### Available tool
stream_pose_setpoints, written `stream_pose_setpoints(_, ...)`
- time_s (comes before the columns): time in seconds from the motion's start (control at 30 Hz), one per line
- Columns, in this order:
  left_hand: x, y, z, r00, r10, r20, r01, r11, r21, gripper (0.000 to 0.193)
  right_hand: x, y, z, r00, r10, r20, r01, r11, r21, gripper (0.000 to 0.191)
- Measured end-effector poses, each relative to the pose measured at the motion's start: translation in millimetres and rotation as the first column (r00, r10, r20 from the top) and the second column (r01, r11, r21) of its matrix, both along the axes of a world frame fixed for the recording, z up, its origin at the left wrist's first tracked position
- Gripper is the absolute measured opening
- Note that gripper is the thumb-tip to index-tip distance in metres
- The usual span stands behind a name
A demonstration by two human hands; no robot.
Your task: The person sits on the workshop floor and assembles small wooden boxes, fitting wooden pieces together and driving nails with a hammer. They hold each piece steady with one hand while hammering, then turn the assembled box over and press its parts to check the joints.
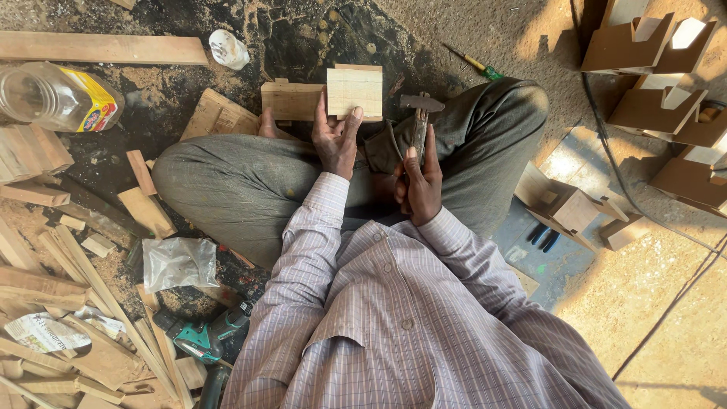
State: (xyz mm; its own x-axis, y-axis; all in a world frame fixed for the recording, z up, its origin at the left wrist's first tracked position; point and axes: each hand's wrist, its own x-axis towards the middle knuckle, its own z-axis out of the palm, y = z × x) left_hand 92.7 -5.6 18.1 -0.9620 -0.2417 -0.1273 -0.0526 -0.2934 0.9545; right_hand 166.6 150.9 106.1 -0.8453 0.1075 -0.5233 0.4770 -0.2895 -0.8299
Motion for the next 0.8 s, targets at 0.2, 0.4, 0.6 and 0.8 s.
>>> stream_pose_setpoints(0.2,1,0,-1,0.999,-0.003,0.041,0.005,0.999,-0.054,0.088,16,3,-2,0.999,0.037,0.032,-0.030,0.982,-0.185,0.073)
stream_pose_setpoints(0.4,3,-1,-5,1.000,-0.003,0.030,0.006,0.995,-0.100,0.087,20,2,-2,0.999,-0.018,0.037,0.022,0.994,-0.110,0.071)
stream_pose_setpoints(0.6,4,-2,-11,1.000,0.011,0.013,-0.010,0.998,-0.060,0.090,19,2,0,0.998,0.049,0.035,-0.040,0.974,-0.223,0.073)
stream_pose_setpoints(0.8,5,-5,-10,0.999,0.035,0.000,-0.035,0.999,-0.032,0.087,23,0,0,0.994,0.096,0.051,-0.080,0.963,-0.258,0.072)
